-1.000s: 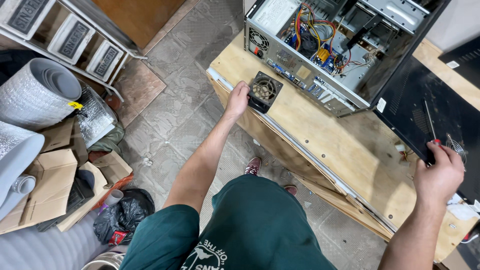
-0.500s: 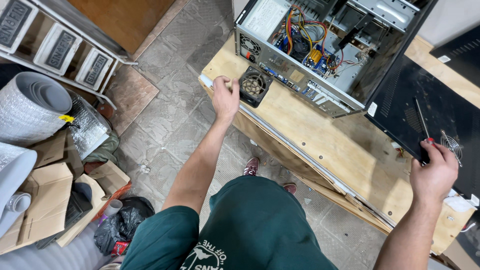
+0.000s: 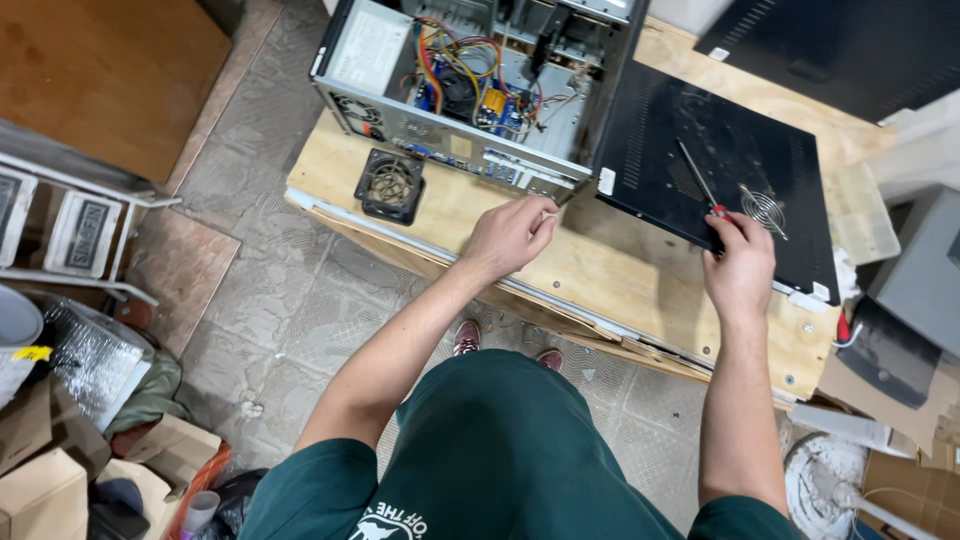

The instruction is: The person uses a screwdriver to remove screws from a black computer case panel, then detaches a cooling fan and places it on the table. The person continues to remove additional screws and components from the case.

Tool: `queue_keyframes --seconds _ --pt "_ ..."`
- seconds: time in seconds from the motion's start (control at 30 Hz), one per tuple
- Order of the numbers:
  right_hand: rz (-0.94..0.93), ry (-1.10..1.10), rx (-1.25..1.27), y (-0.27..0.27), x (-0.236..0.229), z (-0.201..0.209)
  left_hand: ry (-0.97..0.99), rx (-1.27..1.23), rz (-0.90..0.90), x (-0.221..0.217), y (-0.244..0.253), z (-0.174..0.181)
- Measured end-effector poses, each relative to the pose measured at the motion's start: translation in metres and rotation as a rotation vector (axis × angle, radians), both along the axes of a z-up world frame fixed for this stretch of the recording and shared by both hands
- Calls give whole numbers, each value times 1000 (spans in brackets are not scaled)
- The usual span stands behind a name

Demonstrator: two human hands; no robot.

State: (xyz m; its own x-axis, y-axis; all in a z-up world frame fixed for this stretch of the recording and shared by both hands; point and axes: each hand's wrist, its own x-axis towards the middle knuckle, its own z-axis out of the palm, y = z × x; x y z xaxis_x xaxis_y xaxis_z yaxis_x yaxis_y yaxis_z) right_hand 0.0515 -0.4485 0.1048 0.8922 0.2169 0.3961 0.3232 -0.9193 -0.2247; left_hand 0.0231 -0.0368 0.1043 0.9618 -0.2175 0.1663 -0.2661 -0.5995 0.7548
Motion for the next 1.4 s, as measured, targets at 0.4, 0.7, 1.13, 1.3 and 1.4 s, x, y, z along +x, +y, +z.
queue_keyframes --seconds 0.4,0.7,1.13,1.3,1.4 --pt "-84 -92 8 6 -20 -54 -600 372 -241 26 -152 -12" --pt "-114 -85 35 16 -49 -114 -255 501 -376 24 -190 -71" --pt "-93 153 401 -39 -58 -94 -220 522 -382 28 -207 -76" --pt "-263 154 724 -80 -54 -50 -198 425 -379 49 -257 -94" --pt "-351 77 717 -112 -46 -45 -270 431 -354 52 -288 -88"
